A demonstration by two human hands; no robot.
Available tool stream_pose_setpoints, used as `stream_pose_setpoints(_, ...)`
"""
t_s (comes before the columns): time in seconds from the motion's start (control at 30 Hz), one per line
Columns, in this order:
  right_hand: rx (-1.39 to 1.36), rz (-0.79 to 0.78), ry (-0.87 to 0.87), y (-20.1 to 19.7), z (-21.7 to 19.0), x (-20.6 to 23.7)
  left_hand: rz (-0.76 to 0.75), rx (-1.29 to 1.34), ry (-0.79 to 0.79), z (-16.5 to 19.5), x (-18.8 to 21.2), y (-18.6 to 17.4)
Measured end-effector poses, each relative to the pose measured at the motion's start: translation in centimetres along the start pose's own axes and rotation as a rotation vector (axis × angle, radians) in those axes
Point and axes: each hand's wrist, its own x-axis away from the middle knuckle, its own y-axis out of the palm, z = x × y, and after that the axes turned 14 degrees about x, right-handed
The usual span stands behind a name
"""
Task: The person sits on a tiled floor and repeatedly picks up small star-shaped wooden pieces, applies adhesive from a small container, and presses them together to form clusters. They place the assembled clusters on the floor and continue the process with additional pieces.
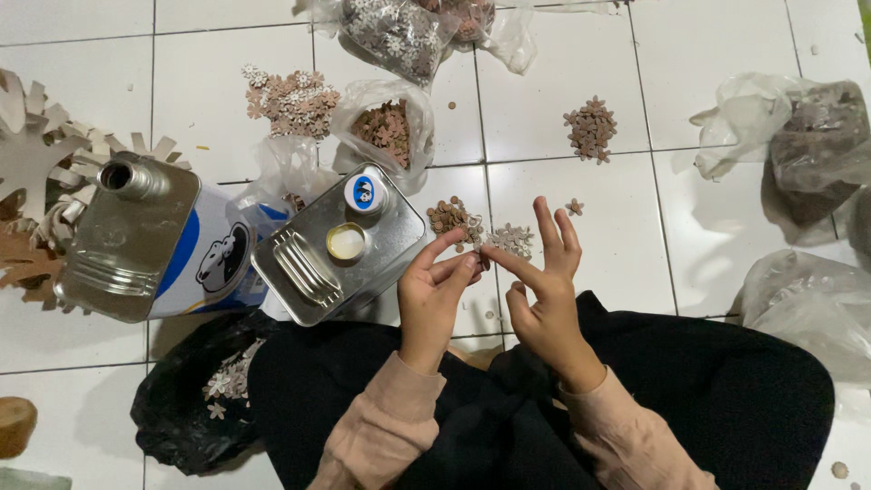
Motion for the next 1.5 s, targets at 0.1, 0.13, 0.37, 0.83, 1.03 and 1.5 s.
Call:
stream_pose_setpoints(0.1,0.061,0.034,-0.039,-0.1,-0.2,-0.2,-0.009,-0.008,-0.001,0.2,0.1,0.0)
stream_pose_setpoints(0.13,0.084,0.046,-0.04,-0.2,-0.3,-0.2,-0.004,-0.014,0.0,0.2,0.0,0.0)
stream_pose_setpoints(0.37,0.103,0.151,-0.072,0.7,1.2,0.9,0.076,-0.025,-0.067,0.4,0.1,-0.2)
stream_pose_setpoints(0.83,-0.038,-0.296,0.425,9.2,18.3,-2.8,0.152,-0.018,-0.077,0.5,-0.6,-1.3)
stream_pose_setpoints(1.03,-0.174,-0.276,0.238,15.3,11.5,-1.2,0.214,-0.026,-0.04,0.6,-0.7,-1.7)
stream_pose_setpoints(1.5,-0.125,-0.159,0.167,16.6,8.6,0.5,0.165,-0.072,-0.008,0.2,-0.8,-1.9)
